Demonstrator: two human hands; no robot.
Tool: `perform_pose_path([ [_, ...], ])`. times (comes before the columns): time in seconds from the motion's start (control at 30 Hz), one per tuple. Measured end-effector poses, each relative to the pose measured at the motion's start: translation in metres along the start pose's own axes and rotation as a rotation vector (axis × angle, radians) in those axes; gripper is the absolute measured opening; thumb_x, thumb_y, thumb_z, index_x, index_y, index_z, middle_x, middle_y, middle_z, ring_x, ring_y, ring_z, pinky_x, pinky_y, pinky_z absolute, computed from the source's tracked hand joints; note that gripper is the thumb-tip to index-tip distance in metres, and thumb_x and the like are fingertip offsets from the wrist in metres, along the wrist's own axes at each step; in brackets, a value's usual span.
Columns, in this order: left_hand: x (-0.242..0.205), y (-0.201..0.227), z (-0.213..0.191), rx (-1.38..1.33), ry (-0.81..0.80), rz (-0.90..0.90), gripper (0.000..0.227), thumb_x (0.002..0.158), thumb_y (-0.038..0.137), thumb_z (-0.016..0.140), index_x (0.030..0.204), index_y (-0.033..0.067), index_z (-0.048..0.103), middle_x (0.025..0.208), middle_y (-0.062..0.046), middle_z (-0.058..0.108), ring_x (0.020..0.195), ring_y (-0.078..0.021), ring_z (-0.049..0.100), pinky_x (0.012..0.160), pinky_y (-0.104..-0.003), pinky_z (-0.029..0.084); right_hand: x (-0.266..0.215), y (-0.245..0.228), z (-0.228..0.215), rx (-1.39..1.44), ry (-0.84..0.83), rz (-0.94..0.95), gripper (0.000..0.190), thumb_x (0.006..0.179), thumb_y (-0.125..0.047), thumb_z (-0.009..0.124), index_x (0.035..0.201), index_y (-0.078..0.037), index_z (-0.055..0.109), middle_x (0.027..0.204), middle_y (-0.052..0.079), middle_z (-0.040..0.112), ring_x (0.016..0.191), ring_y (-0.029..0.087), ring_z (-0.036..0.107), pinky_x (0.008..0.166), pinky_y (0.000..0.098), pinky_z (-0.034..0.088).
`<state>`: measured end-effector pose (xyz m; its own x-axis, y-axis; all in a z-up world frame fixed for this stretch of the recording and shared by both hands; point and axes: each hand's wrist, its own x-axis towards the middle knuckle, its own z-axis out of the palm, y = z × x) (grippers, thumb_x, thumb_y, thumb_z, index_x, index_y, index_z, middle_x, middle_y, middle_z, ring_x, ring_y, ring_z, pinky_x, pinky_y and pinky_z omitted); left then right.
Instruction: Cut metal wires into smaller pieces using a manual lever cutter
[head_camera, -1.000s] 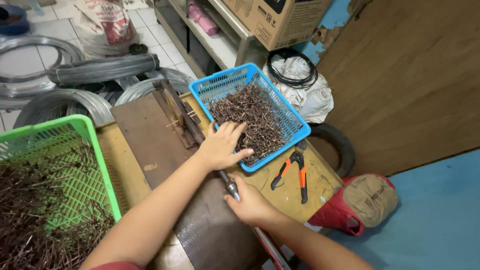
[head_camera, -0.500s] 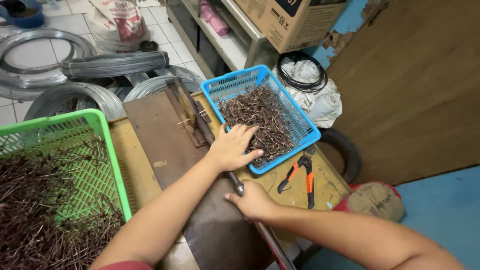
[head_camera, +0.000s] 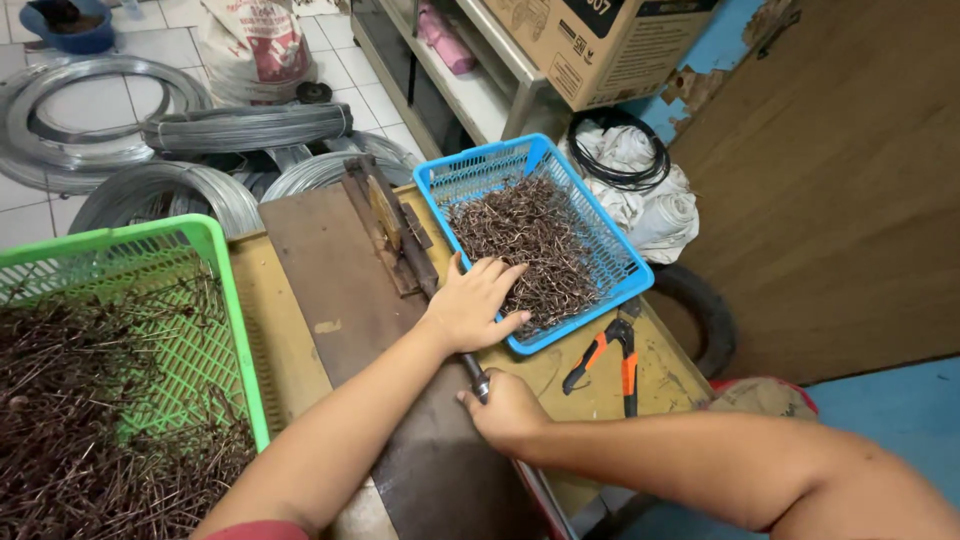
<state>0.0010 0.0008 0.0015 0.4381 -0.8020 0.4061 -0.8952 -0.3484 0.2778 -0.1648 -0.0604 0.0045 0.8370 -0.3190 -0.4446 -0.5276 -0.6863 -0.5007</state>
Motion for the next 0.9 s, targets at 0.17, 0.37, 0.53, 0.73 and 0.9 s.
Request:
perform_pose_path([
  [0.17, 0.002, 0.006, -0.006, 0.001, -0.055, -0.031, 0.081, 0.1, 0.064, 0.048, 0.159, 0.0087, 0.048, 0.131, -0.014, 0.061, 0.13, -0.0318, 0.055, 0.107, -0.084, 0.034, 0.008, 0.01, 0.008, -0.037, 0.007, -0.016, 0.028, 0.096, -0.042, 0.075, 0.096, -0.015, 0.069, 0.088, 0.007, 0.077, 0.088, 0.034, 0.073, 0.08, 0.046, 0.051],
  [0.37, 0.002, 0.007, 0.007, 0.025, -0.065, -0.053, 0.081, 0.1, 0.062, 0.048, 0.163, 0.0108, 0.044, 0.138, -0.014, 0.06, 0.139, -0.0332, 0.052, 0.108, -0.088, 0.03, 0.015, 0.021, 0.011, 0.01, -0.005, -0.025, 0.028, 0.096, -0.044, 0.074, 0.096, -0.016, 0.069, 0.084, 0.004, 0.074, 0.081, 0.028, 0.07, 0.079, 0.0438, 0.05],
  [0.53, -0.003, 0.008, 0.014, 0.045, -0.094, -0.073, 0.082, 0.099, 0.06, 0.049, 0.165, 0.0113, 0.041, 0.143, -0.017, 0.059, 0.142, -0.0372, 0.051, 0.11, -0.088, 0.028, 0.021, 0.036, 0.024, -0.044, 0.025, -0.063, 0.034, 0.096, -0.046, 0.072, 0.099, -0.012, 0.073, 0.092, 0.013, 0.079, 0.091, 0.037, 0.075, 0.081, 0.0495, 0.053],
  [0.73, -0.001, 0.01, 0.012, 0.021, -0.065, -0.076, 0.084, 0.098, 0.061, 0.053, 0.164, 0.0114, 0.042, 0.144, -0.017, 0.059, 0.141, -0.0347, 0.051, 0.11, -0.086, 0.03, 0.021, 0.038, 0.023, -0.002, 0.03, -0.098, 0.029, 0.095, -0.042, 0.073, 0.091, -0.014, 0.069, 0.087, 0.01, 0.078, 0.084, 0.034, 0.073, 0.077, 0.0491, 0.05],
  [0.9, 0.003, 0.006, 0.011, 0.034, -0.047, -0.072, 0.084, 0.097, 0.061, 0.055, 0.163, 0.0097, 0.044, 0.142, -0.018, 0.06, 0.137, -0.0351, 0.054, 0.11, -0.084, 0.031, 0.027, 0.037, 0.019, 0.035, 0.037, -0.187, 0.026, 0.096, -0.037, 0.072, 0.09, -0.012, 0.067, 0.081, 0.01, 0.074, 0.078, 0.034, 0.069, 0.076, 0.0485, 0.049],
])
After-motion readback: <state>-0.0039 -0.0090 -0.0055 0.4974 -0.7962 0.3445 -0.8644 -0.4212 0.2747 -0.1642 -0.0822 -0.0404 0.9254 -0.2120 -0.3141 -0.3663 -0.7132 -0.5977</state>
